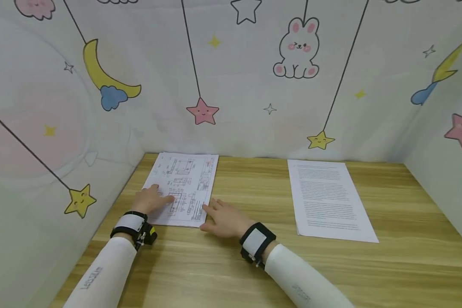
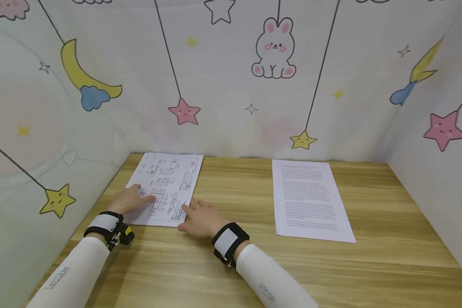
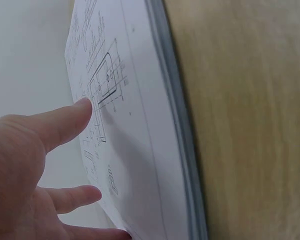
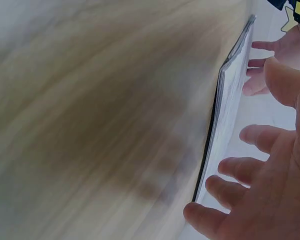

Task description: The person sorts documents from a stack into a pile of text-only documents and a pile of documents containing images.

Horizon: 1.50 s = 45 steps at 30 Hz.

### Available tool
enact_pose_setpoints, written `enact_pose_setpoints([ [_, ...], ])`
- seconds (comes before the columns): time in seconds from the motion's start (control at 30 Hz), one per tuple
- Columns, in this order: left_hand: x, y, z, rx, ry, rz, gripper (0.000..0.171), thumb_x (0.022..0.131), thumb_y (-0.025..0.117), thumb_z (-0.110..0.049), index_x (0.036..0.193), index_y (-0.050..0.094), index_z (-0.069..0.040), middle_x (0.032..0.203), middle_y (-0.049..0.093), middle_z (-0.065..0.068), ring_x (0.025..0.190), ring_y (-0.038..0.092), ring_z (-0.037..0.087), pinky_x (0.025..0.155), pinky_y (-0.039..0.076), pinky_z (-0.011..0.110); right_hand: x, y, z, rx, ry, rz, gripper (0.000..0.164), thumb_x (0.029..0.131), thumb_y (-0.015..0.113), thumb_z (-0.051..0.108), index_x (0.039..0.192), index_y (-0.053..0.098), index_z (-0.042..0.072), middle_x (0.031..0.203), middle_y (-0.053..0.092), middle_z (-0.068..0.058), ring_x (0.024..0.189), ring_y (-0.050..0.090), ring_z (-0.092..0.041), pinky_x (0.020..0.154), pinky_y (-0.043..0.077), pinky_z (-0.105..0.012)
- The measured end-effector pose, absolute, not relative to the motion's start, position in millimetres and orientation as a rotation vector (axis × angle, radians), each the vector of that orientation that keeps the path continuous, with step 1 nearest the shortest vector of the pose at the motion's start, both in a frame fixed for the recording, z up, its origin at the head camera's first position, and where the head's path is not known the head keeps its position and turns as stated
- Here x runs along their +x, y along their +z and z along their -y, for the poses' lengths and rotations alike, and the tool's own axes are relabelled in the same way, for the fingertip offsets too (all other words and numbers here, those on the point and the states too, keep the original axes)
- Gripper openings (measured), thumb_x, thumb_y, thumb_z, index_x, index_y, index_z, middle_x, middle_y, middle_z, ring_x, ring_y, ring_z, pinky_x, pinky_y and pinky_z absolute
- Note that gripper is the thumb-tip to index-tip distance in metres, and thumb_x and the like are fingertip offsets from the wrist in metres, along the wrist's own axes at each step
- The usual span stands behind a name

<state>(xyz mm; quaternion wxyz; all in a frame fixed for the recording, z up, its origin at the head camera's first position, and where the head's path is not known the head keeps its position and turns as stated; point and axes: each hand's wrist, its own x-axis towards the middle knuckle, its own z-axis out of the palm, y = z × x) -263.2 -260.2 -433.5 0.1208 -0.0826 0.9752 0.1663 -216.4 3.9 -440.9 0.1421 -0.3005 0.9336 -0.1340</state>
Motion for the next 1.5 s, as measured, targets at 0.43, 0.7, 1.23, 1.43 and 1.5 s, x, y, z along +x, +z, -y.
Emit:
enact_pose_setpoints([
  [0.43, -268.0, -434.5, 262.2, -0.313, 0.525, -2.863, 0.08, 0.092, 0.06, -0.044, 0.145, 0.036, 0.011, 0.141, 0.044, 0.04, 0.125, 0.045, 0.056, 0.101, 0.042, 0.063, -211.2, -448.1, 9.9, -0.934, -0.255, -2.655, 0.066, 0.099, 0.047, 0.055, 0.154, 0.037, 0.02, 0.164, 0.029, -0.01, 0.153, 0.026, -0.025, 0.121, 0.028, -0.05],
  [0.7, -270.8, -436.4, 268.7, -0.371, 0.517, -2.893, 0.076, 0.092, 0.059, -0.039, 0.142, 0.038, 0.015, 0.136, 0.049, 0.04, 0.111, 0.057, 0.046, 0.091, 0.052, 0.052, -212.3, -453.2, 11.2, -0.928, -0.243, -2.642, 0.066, 0.099, 0.045, 0.056, 0.154, 0.037, 0.02, 0.164, 0.028, -0.01, 0.154, 0.024, -0.025, 0.122, 0.026, -0.051],
  [1.23, -274.7, -437.9, 283.2, -0.45, 0.599, -2.847, 0.065, 0.095, 0.053, -0.034, 0.132, 0.046, 0.019, 0.127, 0.055, 0.037, 0.099, 0.058, 0.038, 0.08, 0.051, 0.044, -212.0, -449.9, 9.6, -0.921, -0.263, -2.63, 0.066, 0.1, 0.047, 0.054, 0.155, 0.036, 0.02, 0.164, 0.027, -0.011, 0.154, 0.022, -0.027, 0.122, 0.024, -0.051],
  [1.43, -274.4, -433.6, 280.6, -0.447, 0.583, -2.855, 0.065, 0.095, 0.054, -0.035, 0.131, 0.048, 0.019, 0.127, 0.056, 0.037, 0.099, 0.058, 0.037, 0.079, 0.05, 0.043, -212.1, -447.7, 10.3, -0.902, -0.269, -2.621, 0.066, 0.1, 0.046, 0.054, 0.155, 0.035, 0.021, 0.165, 0.025, -0.01, 0.155, 0.021, -0.025, 0.123, 0.023, -0.05],
  [1.5, -273.0, -432.6, 280.5, -0.449, 0.575, -2.859, 0.064, 0.094, 0.054, -0.034, 0.129, 0.049, 0.019, 0.124, 0.058, 0.036, 0.097, 0.059, 0.037, 0.078, 0.05, 0.043, -211.9, -447.2, 10.8, -0.899, -0.269, -2.621, 0.066, 0.099, 0.047, 0.055, 0.155, 0.035, 0.021, 0.165, 0.026, -0.01, 0.155, 0.021, -0.025, 0.123, 0.023, -0.051],
])
